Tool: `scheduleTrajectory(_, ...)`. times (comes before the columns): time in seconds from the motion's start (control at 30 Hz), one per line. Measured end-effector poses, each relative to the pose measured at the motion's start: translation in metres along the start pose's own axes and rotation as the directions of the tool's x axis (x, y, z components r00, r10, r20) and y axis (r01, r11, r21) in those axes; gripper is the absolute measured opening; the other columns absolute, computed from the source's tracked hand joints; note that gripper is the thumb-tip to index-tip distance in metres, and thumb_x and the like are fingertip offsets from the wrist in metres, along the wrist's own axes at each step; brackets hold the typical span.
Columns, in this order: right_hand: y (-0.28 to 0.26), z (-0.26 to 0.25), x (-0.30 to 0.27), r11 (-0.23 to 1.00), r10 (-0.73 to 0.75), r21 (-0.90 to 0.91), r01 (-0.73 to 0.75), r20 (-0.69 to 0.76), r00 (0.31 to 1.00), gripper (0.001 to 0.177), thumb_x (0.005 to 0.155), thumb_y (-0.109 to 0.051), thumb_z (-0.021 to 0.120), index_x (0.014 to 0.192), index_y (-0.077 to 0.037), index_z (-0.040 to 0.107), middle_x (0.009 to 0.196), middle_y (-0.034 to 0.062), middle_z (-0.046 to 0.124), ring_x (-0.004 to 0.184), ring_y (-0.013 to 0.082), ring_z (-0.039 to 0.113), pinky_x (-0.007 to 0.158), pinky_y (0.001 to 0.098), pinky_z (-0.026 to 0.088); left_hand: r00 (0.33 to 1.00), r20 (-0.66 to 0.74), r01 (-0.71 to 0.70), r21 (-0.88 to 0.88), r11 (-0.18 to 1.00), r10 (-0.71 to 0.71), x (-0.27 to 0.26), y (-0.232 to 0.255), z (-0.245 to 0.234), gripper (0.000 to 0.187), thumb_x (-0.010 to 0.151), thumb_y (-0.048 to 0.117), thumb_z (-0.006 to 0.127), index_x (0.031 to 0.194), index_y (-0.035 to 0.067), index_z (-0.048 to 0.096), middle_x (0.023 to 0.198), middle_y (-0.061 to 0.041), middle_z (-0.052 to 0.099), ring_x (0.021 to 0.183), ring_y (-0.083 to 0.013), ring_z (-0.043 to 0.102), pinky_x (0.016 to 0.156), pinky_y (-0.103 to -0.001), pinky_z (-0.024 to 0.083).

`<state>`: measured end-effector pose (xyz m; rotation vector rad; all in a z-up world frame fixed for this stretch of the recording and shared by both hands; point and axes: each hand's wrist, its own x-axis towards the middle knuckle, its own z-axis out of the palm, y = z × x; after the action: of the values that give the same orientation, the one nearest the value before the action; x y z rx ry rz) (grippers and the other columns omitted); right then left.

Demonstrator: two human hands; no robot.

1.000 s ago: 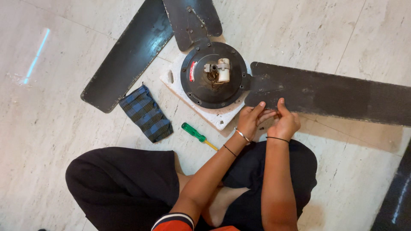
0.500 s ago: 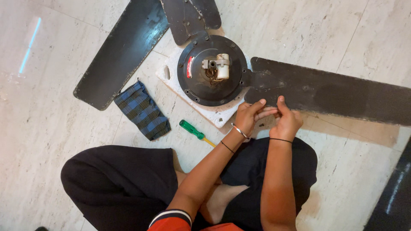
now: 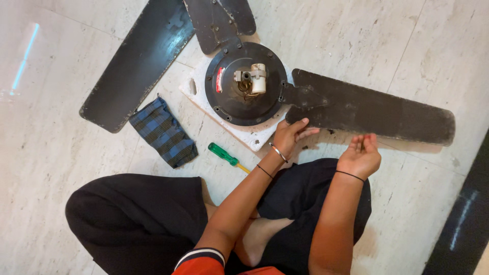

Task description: The person sits on the floor and attaches fan blades to the motor housing using a screwdriver. They align each blade, insert screws, and tighten them to secure the blades to the central hub.

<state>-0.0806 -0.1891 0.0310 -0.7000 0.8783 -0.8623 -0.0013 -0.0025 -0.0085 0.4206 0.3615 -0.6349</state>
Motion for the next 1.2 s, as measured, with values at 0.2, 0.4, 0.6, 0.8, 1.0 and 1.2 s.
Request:
scheduleTrajectory(0.2, 0.007, 0.085, -0.060, 0.928, -0.164, -0.272, 0.255, 0.317, 0.934, 0.049, 0.103, 0.002, 0.056, 0.149, 0.010, 0.041, 0.127, 0.0211, 0.066, 0.105, 0.0213, 0.068, 0.092, 0.0334, 0.060, 1.000, 0.005, -0.006, -0.017, 1.000, 0.006, -0.002, 0.002, 0.002, 0.022, 0.097, -0.001, 0.061, 0.117, -0.010, 0.060, 0.109, -0.016, 0.069, 0.093, -0.0327, 0.074, 0.085, -0.041, 0.064)
scheduleTrajectory(0.4, 0.016, 0.128, -0.090, 0.888, -0.169, -0.319, 0.330, 0.441, 0.881, 0.032, 0.104, -0.005, 0.069, 0.130, 0.005, 0.055, 0.105, 0.0166, 0.072, 0.085, 0.0189, 0.069, 0.074, 0.0300, 0.059, 1.000, 0.003, -0.005, -0.005, 1.000, 0.006, -0.007, 0.008, 0.008, 0.024, 0.099, 0.000, 0.060, 0.120, -0.010, 0.060, 0.113, -0.020, 0.070, 0.095, -0.0316, 0.074, 0.085, -0.040, 0.064)
scheduleTrajectory(0.6, 0.020, 0.121, -0.087, 0.882, -0.194, -0.321, 0.346, 0.422, 0.886, 0.011, 0.102, -0.005, 0.072, 0.108, 0.003, 0.066, 0.100, 0.0129, 0.071, 0.083, 0.0183, 0.070, 0.071, 0.0309, 0.060, 1.000, -0.009, 0.006, 0.020, 1.000, -0.006, -0.007, 0.012, 0.008, 0.025, 0.101, 0.003, 0.060, 0.121, -0.010, 0.061, 0.113, -0.020, 0.071, 0.094, -0.0299, 0.074, 0.082, -0.038, 0.064)
scheduleTrajectory(0.8, 0.024, 0.123, -0.097, 0.763, -0.281, -0.379, 0.524, 0.535, 0.796, 0.016, 0.104, 0.001, 0.069, 0.120, 0.005, 0.071, 0.120, 0.0115, 0.069, 0.095, 0.0141, 0.067, 0.082, 0.0285, 0.058, 1.000, -0.003, 0.030, 0.027, 0.999, -0.030, -0.004, 0.011, 0.006, 0.026, 0.100, 0.006, 0.061, 0.121, -0.009, 0.062, 0.114, -0.019, 0.072, 0.096, -0.0311, 0.075, 0.078, -0.035, 0.064)
scheduleTrajectory(1.0, 0.026, 0.132, -0.113, 0.716, -0.179, -0.454, 0.530, 0.614, 0.768, 0.019, 0.105, 0.005, 0.066, 0.123, 0.001, 0.065, 0.119, 0.0114, 0.069, 0.096, 0.0153, 0.071, 0.083, 0.0279, 0.062, 0.999, 0.038, 0.010, 0.008, 1.000, -0.010, -0.001, 0.010, 0.005, 0.025, 0.100, 0.008, 0.062, 0.121, -0.006, 0.063, 0.112, -0.017, 0.072, 0.095, -0.0274, 0.075, 0.073, -0.034, 0.064)
scheduleTrajectory(1.2, 0.028, 0.155, -0.116, 0.463, -0.069, -0.437, 0.772, 0.850, 0.523, 0.014, 0.100, 0.013, 0.067, 0.110, 0.004, 0.073, 0.120, 0.0129, 0.066, 0.098, 0.0183, 0.071, 0.086, 0.0283, 0.062, 0.997, -0.073, 0.039, 0.057, 0.998, -0.034, 0.000, 0.000, -0.002, 0.020, 0.098, 0.009, 0.063, 0.117, 0.003, 0.066, 0.102, -0.004, 0.072, 0.086, -0.0116, 0.070, 0.073, -0.027, 0.059)
